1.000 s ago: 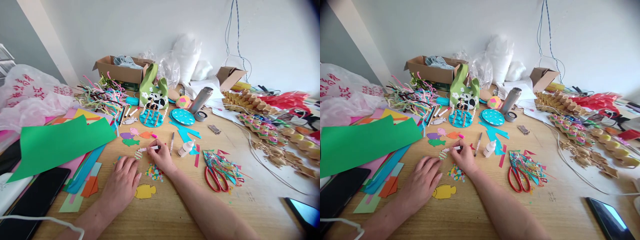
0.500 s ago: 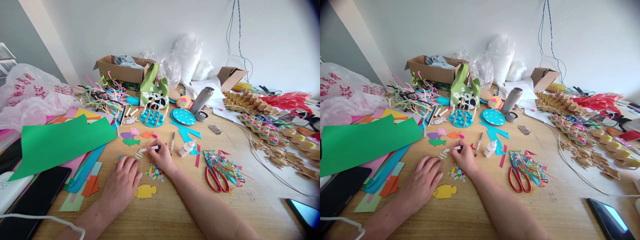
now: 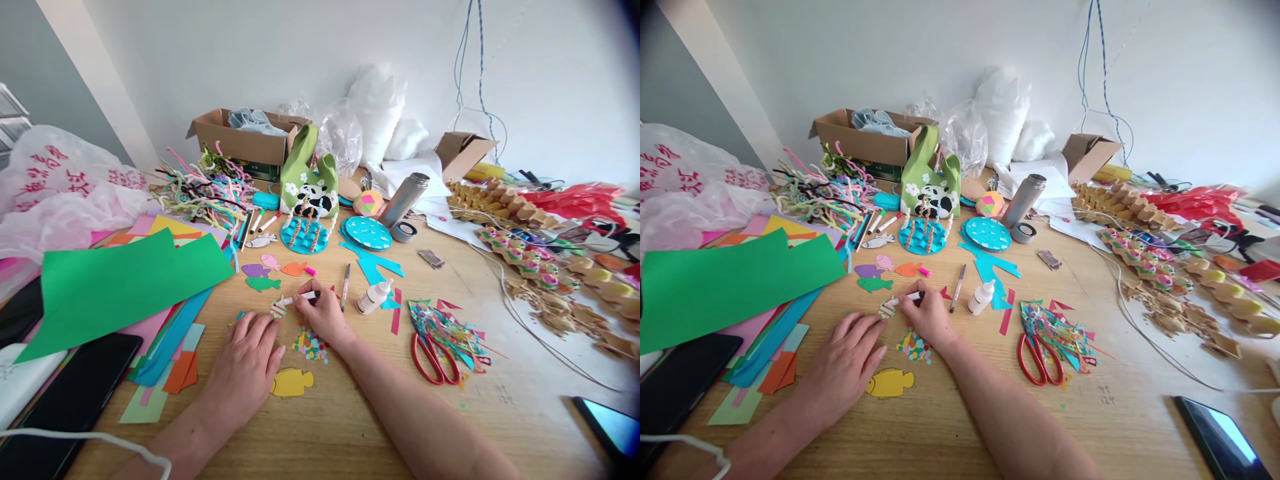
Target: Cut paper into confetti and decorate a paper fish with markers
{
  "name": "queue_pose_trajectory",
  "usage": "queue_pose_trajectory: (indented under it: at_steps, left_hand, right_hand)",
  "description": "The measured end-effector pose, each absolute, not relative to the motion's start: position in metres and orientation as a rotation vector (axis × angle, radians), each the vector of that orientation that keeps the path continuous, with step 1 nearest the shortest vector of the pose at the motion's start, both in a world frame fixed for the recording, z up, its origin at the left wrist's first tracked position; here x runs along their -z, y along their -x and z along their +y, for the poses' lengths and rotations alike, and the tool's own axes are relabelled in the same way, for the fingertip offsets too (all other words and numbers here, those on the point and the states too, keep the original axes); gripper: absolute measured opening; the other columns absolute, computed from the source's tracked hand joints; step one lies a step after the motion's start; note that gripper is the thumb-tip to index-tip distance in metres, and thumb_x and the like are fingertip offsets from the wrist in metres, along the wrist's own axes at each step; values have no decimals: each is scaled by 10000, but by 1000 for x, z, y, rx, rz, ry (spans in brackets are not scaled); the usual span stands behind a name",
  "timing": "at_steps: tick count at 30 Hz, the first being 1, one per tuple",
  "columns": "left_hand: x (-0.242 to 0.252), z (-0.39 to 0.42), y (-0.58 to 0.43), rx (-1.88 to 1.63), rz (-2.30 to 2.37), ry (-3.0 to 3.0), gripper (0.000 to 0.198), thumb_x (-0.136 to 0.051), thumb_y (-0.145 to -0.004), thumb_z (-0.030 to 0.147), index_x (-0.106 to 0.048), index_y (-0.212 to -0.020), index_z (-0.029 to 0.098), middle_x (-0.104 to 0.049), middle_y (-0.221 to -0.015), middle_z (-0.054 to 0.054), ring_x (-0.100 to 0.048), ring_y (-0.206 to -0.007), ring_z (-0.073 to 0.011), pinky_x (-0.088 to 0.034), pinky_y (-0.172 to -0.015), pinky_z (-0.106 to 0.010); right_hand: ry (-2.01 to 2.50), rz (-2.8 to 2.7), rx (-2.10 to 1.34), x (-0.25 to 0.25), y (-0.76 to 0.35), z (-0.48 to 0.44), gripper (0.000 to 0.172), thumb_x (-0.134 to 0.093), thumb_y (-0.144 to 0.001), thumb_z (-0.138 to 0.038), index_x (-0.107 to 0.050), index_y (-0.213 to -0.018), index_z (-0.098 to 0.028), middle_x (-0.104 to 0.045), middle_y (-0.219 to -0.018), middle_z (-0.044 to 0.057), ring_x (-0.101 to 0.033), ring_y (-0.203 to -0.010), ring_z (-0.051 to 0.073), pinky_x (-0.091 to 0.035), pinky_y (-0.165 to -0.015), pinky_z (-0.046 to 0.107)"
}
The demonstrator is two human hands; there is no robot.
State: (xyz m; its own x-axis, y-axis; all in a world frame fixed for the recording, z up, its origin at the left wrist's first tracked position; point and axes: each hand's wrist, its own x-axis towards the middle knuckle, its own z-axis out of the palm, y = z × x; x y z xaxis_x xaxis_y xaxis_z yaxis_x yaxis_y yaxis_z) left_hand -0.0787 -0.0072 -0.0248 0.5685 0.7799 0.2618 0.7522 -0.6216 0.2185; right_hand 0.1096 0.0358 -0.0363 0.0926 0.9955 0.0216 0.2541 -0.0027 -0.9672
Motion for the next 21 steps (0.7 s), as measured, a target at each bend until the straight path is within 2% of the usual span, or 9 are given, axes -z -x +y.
queue_pose_trajectory:
  at_steps: [21]
  left_hand:
    - [22, -9, 78, -525, 1327, -2706, 353, -456, -943, 282, -578, -1239, 135, -616, -1223, -106, -478, -1159, -287, -438, -987, -481]
  right_hand:
    - [1421, -1340, -1006, 34, -109, 34, 155, -603, -780, -333, -532, -746, -200, -539, -571, -36, -444, -488, 117, -327, -458, 229]
